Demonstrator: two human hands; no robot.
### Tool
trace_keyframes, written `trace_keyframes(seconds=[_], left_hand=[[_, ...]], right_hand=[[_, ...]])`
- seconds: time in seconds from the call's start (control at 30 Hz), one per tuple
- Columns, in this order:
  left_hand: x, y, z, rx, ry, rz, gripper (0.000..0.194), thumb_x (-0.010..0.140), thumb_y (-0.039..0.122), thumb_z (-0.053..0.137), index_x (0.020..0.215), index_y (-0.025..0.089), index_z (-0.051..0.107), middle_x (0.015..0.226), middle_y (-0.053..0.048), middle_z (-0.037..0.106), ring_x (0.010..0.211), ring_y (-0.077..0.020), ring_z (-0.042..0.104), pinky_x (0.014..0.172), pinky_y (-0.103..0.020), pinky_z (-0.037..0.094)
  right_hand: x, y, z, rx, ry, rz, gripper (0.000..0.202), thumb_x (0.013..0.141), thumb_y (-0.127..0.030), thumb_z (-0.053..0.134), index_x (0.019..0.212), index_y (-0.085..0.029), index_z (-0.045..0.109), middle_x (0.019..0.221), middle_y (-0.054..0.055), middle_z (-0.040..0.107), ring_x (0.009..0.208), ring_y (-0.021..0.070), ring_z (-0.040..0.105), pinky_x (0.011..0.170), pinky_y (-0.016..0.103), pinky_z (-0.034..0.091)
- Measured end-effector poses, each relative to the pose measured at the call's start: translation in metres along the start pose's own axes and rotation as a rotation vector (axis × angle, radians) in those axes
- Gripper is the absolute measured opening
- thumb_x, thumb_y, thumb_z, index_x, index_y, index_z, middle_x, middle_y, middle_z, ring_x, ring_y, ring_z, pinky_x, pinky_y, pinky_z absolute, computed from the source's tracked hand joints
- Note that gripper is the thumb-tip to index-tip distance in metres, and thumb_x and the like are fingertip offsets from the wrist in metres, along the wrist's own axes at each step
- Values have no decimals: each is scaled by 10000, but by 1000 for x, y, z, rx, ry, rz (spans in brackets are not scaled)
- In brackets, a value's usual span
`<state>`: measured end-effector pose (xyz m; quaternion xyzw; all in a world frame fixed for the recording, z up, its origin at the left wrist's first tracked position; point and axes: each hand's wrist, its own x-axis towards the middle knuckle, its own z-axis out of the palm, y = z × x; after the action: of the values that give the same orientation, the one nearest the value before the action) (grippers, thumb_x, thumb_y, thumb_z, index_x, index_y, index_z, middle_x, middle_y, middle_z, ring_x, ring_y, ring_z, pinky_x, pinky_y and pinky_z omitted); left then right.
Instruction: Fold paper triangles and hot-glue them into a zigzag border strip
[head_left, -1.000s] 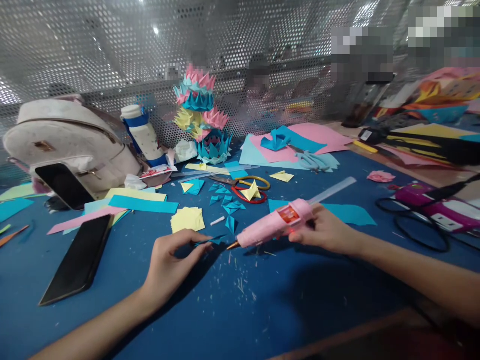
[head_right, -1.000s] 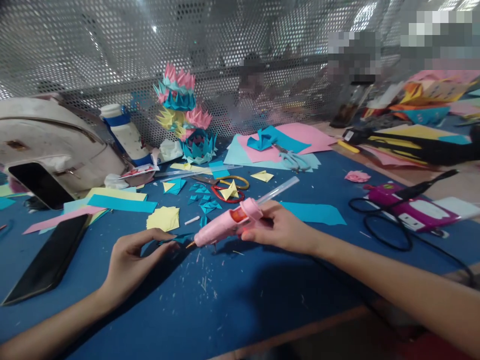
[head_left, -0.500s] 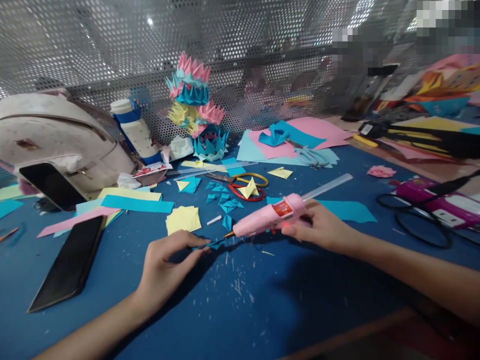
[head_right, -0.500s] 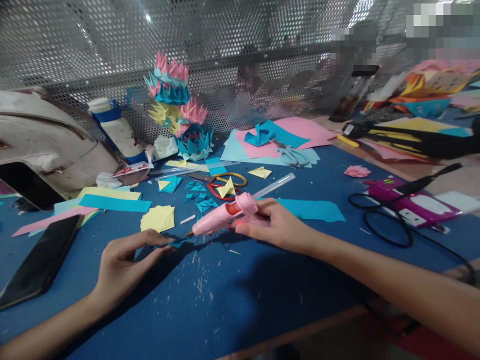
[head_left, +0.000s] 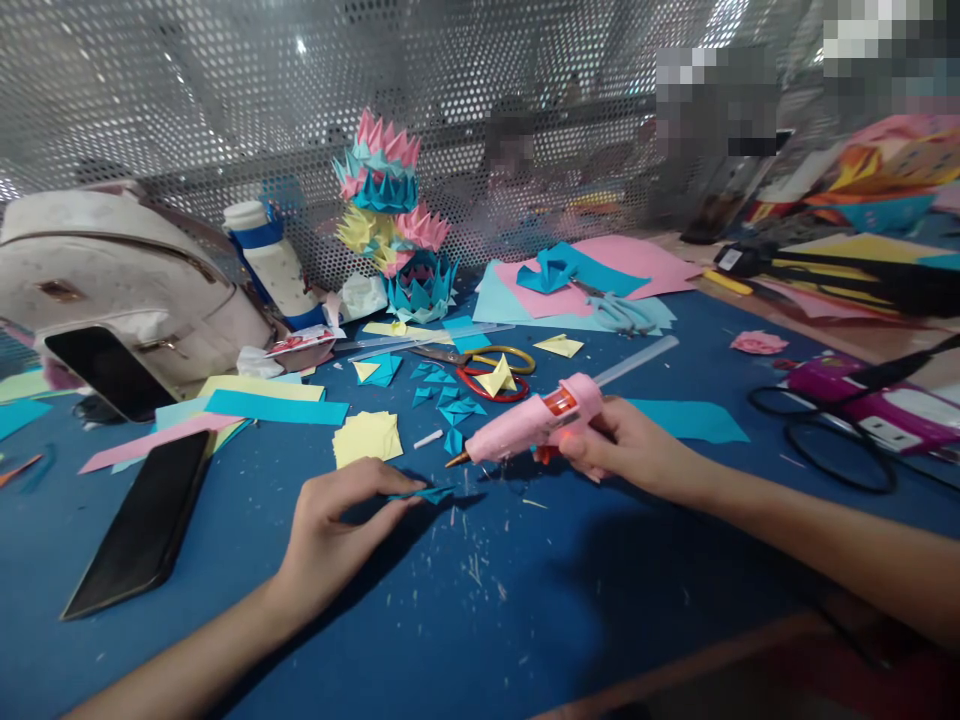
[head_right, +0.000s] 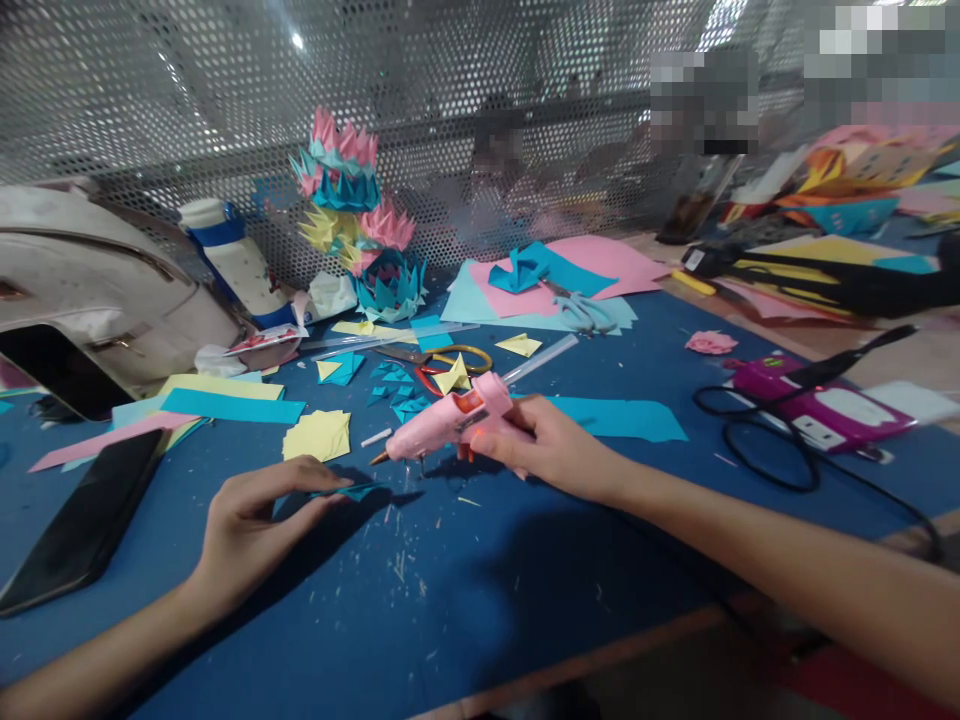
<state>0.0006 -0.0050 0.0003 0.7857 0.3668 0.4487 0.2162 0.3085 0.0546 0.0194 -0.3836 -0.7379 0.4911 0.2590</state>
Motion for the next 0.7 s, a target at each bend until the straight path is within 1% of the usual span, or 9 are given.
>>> trace_keyframes(seconds=[0.1,0.2,0.27,0.33,0.4,0.5,0.6,0.7], left_hand=[[1,2,-1,-49,-68,60,135,889,85,669,934,194,735,882,-28,758,821,-141,712,751,-233,549],[1,5,-1,-68,-123,105,143,913,99,646,977,200,725,868,-35,752,806,-153,702,725,-267,541],[0,7,0,-37,-175,143,146,936,115,622,1011,207,708,870,-34,755,811,-160,702,730,-291,534],[0,8,1,54,-207,163,137,947,129,612,1024,214,687,915,-33,762,854,-166,709,768,-314,524],[0,5,3,182,-195,148,104,947,137,612,999,214,660,1022,-46,761,925,-179,710,816,-344,509],[1,-3,4,344,-175,93,66,955,147,582,950,210,601,1210,-78,716,1030,-219,692,859,-405,486],[3,-10,5,425,-228,59,78,974,155,533,928,213,556,1312,-84,665,1113,-249,661,890,-454,469],[4,-14,6,437,-262,42,97,989,157,492,922,213,532,1347,-87,641,1136,-254,649,893,-466,475]], right_hand=[[2,0,1,13,-15,36,598,863,-720,521,808,-143,672,475,-38,440,397,73,378,404,220,304],[4,-5,2,-41,-12,83,572,875,-686,524,810,-139,679,490,-31,458,407,77,407,398,216,307],[4,-7,2,-64,-10,116,542,872,-660,543,818,-139,680,508,-29,465,422,81,424,401,212,318],[5,-8,3,-65,-7,135,531,875,-648,547,832,-136,678,514,-30,466,427,83,423,405,214,325],[4,-6,3,-65,2,138,534,881,-646,540,844,-132,676,510,-32,465,426,83,417,409,215,327],[5,-4,4,-73,31,147,539,884,-651,535,858,-131,675,512,-30,471,432,85,428,420,216,337],[6,-4,5,-48,71,151,535,865,-664,553,827,-139,646,523,-28,472,446,91,451,432,217,363],[9,-6,5,-11,85,152,539,842,-679,569,773,-146,606,536,-25,471,455,91,461,431,218,371]])
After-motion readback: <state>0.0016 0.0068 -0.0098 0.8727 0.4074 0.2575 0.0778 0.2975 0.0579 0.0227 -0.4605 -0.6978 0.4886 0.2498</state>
